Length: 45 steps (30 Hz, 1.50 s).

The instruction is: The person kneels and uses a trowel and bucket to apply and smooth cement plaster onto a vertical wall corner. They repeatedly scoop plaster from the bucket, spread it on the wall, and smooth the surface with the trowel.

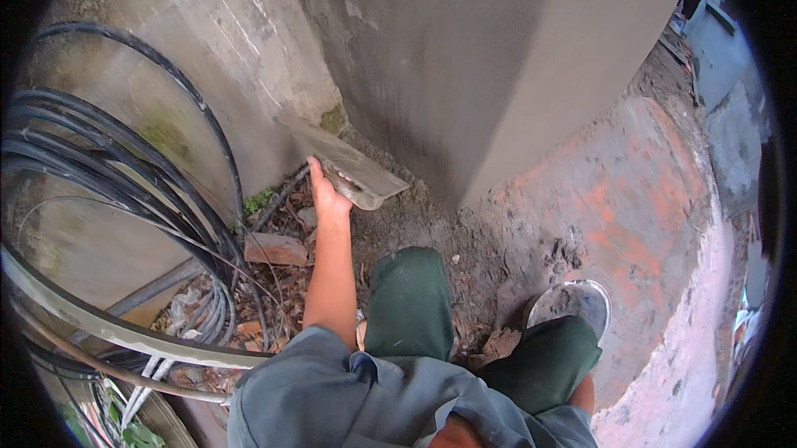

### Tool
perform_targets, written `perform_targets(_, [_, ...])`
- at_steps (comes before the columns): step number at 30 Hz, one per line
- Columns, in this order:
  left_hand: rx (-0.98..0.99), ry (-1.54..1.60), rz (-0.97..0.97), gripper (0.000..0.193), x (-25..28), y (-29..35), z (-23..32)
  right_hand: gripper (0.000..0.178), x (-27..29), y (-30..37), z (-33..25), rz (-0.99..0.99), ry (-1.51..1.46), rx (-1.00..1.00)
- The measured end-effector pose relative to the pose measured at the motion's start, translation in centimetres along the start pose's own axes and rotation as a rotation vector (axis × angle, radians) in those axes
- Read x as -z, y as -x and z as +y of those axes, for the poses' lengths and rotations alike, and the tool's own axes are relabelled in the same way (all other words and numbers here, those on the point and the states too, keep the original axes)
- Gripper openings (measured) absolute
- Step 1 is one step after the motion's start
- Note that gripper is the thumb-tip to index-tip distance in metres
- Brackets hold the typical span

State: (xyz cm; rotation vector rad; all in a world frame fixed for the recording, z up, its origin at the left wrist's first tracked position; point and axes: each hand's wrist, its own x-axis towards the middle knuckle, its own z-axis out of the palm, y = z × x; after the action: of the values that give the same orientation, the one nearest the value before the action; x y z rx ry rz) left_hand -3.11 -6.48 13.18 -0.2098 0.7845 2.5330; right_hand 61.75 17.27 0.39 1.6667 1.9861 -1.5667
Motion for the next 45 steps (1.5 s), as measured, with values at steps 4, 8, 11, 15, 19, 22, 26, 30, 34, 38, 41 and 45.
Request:
perform_targets(4, [0.078, 0.022, -0.01, 0.074, 3.0, -0.9, -0.8, 0.026, 3.9, 2.8, -7.7, -0.008, -0.367, 0.046])
perform_targets(8, [0.14, -0.024, 0.061, 0.079, 5.6, -2.0, -4.6, 0.022, 6.4, 3.5, -20.7, -0.112, -0.517, 0.144])
perform_targets(11, [0.263, 0.033, 0.127, 0.078, 7.2, -1.6, -7.9, 0.021, 3.9, 3.3, -30.7, -0.126, -0.235, 0.234])
perform_targets(15, [0.319, -0.029, 0.148, 0.08, 7.7, -1.6, -10.6, 0.044, -5.4, 0.2, -43.0, -0.17, 0.016, 0.36])
perform_targets(19, [0.349, -0.024, 0.09, 0.076, 7.0, -1.7, -11.2, 0.072, -17.2, -4.2, -52.3, -0.255, -0.121, 0.545])
perform_targets(22, [0.414, 0.001, 0.063, 0.072, 6.6, -1.6, -11.2, 0.061, -25.8, -7.8, -56.7, -0.316, -0.238, 0.498])
perform_targets(26, [0.488, -0.016, 0.051, 0.07, 6.5, -2.7, -11.4, 0.047, -30.4, -9.6, -57.7, -0.203, 0.133, 0.572])
perform_targets(30, [0.48, 0.067, -0.047, 0.07, 7.5, -6.5, -10.5, 0.045, -25.7, -7.9, -55.9, 0.011, 0.319, 0.981])
perform_targets(34, [0.39, 0.068, 0.004, 0.07, 8.0, -12.6, -9.7, 0.039, -15.1, -2.3, -50.1, -0.277, 0.37, 0.763])
perform_targets(38, [0.281, 0.021, 0.07, 0.064, 7.4, -19.6, -8.3, 0.038, -7.4, 4.2, -42.6, -0.136, 0.445, 0.339])
perform_targets(41, [0.235, -0.114, 0.149, 0.052, 5.5, -22.5, -8.4, 0.036, -3.0, 9.0, -37.8, -0.116, 0.388, 0.323])
perform_targets(45, [0.211, -0.21, 0.21, 0.04, 2.6, -22.6, -8.2, 0.036, 0.4, 13.8, -32.2, 0.009, 0.114, 0.139])
